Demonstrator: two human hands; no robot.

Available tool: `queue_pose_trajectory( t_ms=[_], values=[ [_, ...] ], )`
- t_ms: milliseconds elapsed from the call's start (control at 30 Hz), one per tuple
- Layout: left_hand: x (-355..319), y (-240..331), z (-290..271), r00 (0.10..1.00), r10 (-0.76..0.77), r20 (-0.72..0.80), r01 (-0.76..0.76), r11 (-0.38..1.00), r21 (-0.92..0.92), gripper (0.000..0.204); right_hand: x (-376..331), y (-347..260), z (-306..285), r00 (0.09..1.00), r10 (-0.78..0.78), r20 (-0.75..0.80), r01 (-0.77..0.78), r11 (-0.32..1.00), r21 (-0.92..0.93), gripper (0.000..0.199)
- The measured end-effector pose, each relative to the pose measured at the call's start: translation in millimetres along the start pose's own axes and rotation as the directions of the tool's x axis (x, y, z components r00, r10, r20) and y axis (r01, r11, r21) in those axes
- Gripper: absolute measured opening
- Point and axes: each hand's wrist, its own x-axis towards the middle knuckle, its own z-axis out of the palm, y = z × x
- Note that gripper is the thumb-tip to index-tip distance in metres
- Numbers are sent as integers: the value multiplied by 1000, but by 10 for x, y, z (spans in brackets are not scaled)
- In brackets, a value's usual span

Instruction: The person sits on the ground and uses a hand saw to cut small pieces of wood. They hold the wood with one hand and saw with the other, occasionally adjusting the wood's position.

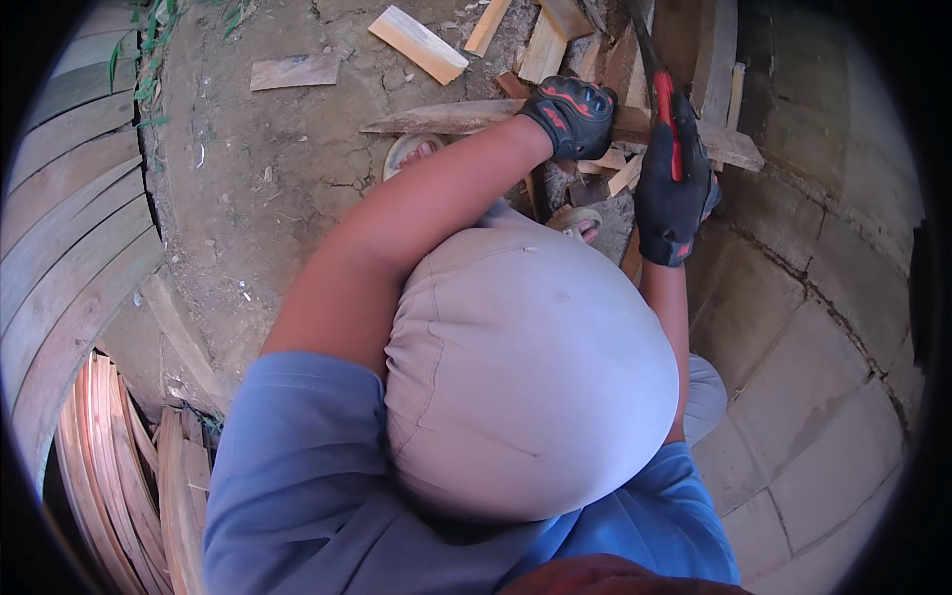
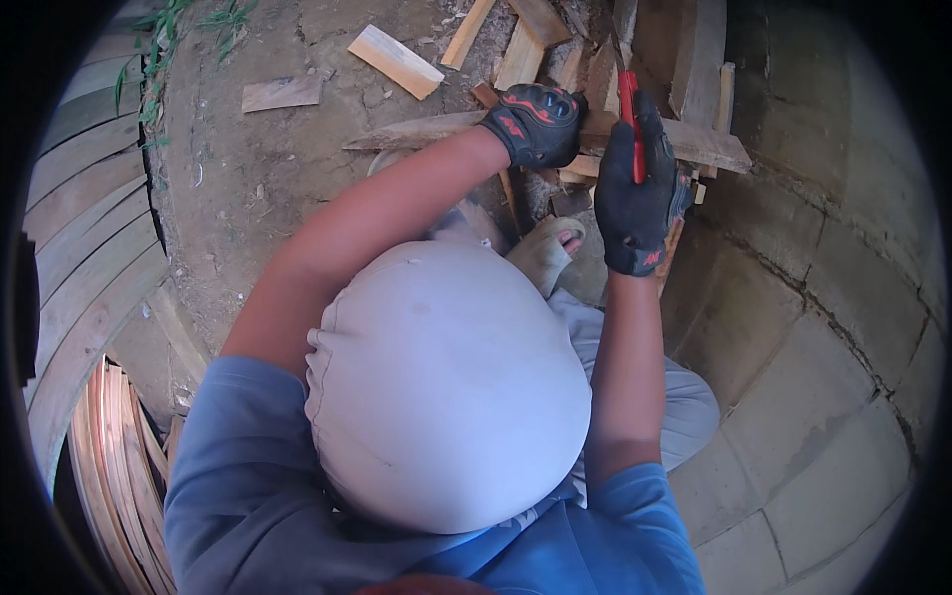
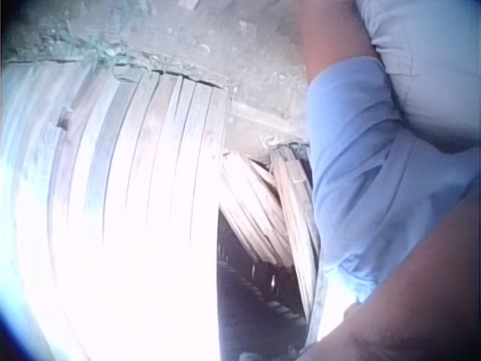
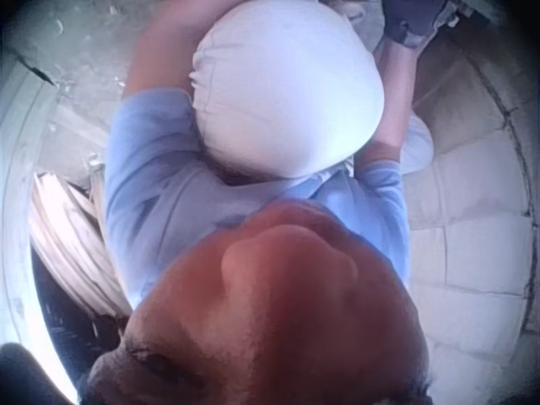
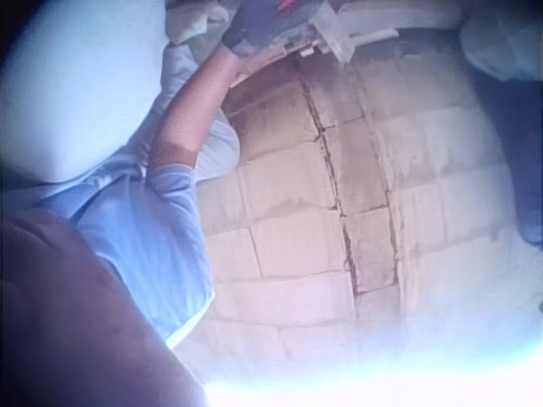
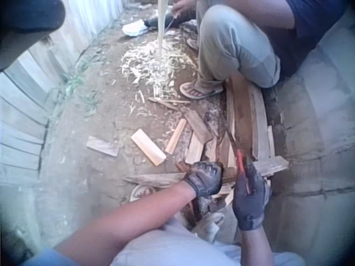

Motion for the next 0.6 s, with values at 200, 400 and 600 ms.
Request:
queue_pose_trajectory(
  t_ms=[200, 400, 600],
  values=[
    [16, 68, -17, 1000, 4, -17, -4, 1000, -20, 38, -300, -242, -442, 984, 153, 93, -144, 985, -97, 41],
    [10, -31, 77, 996, 18, -88, -16, 1000, 22, 41, -1685, -434, -1799, 972, 96, 213, -53, 979, -197, 45],
    [12, -70, 117, 994, 18, -106, -15, 999, 28, 41, -1959, -811, -2230, 972, 27, 233, 30, 970, -240, 43]
  ],
)
